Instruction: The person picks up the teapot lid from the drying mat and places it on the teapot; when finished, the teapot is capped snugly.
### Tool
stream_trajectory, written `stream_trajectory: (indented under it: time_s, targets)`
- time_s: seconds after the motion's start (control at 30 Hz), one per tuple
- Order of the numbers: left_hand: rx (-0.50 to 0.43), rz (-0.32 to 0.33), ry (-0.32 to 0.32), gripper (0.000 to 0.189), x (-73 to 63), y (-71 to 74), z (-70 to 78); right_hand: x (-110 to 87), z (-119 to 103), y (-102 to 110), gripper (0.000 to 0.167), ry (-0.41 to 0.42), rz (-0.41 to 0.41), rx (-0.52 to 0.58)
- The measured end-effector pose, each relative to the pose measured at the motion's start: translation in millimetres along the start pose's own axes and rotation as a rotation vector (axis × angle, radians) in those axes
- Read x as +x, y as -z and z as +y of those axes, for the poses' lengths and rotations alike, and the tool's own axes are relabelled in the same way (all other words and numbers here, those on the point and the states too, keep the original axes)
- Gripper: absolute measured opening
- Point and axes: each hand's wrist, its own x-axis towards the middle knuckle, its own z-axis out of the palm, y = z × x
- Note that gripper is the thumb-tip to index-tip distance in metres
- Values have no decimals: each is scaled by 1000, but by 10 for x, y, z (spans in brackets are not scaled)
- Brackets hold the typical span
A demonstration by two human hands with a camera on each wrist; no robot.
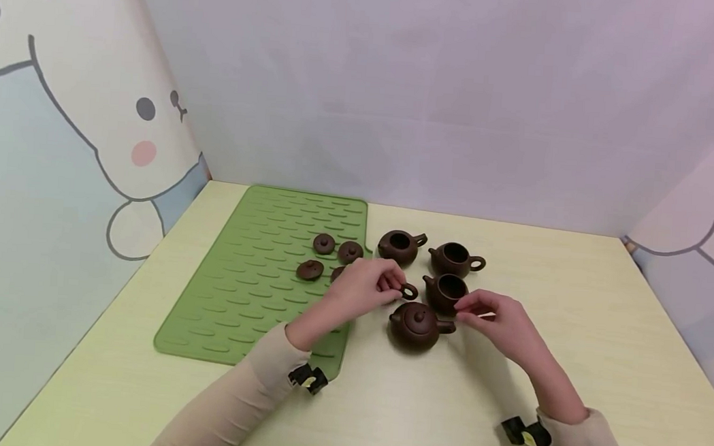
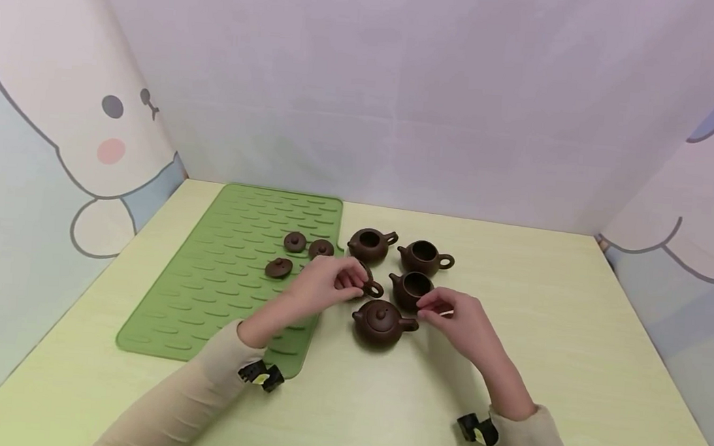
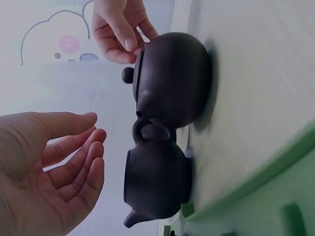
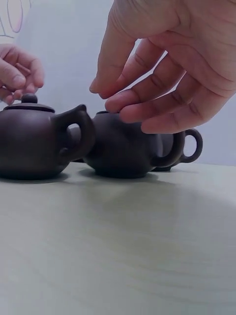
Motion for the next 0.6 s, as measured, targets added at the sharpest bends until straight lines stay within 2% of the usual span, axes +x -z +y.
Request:
stream_trajectory:
  time_s: [0.37,0.6]
  targets:
    - [-12,89,98,14,-34,216,-216,-48,25,133,15,-33,88,-64]
    - [-62,120,137,14,-55,254,-410,-66,65,160,17,-51,119,-88]
